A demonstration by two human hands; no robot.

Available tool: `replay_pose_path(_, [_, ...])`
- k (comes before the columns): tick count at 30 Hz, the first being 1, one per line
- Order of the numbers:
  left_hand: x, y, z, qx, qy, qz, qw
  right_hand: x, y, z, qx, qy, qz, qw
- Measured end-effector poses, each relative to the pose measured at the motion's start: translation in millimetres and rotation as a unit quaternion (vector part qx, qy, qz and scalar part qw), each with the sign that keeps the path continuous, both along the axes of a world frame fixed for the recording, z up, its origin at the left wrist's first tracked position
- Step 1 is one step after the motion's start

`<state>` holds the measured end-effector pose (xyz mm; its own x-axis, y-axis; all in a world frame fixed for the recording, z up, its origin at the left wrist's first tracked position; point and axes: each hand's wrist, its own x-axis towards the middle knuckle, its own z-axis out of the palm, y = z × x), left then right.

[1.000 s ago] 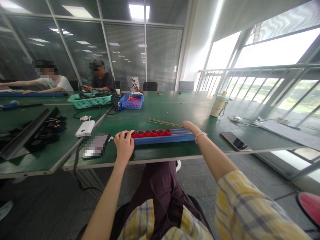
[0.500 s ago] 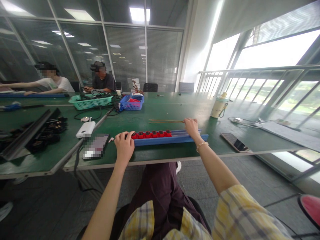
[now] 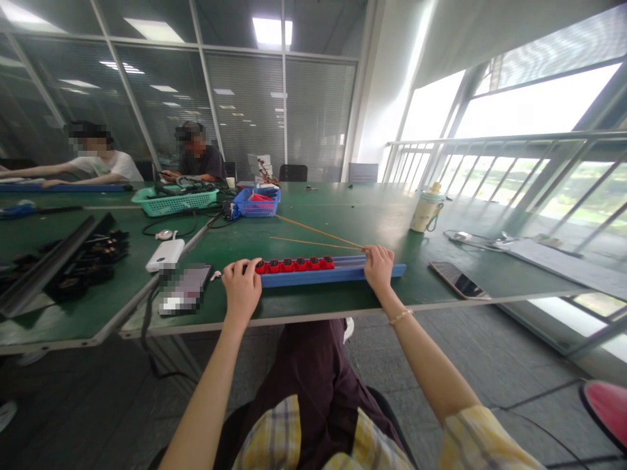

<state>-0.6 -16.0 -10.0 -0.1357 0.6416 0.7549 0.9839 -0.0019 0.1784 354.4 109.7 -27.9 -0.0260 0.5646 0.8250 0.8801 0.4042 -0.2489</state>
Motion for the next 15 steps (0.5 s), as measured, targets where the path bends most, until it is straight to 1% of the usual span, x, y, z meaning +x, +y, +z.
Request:
replay_pose_path(3, [1, 1, 0.3, 0.005, -0.01, -0.002, 1.0, -8, 2, -2.2, 0.038, 0.001, 0.066, 0.997])
replay_pose_path(7, [1, 3, 0.5, 0.018, -0.033, -0.013, 0.999, -14, 0, -3.2, 0.044, -0.036, 0.118, 0.991])
replay_pose_path(11, [2, 3, 1.3, 0.031, -0.048, -0.027, 0.998, -13, -3, -1.8, 0.031, -0.07, 0.124, 0.989])
replay_pose_path(15, [2, 1, 2.9, 0.046, -0.034, -0.032, 0.998, -12, -3, -1.3, 0.025, -0.074, 0.117, 0.99])
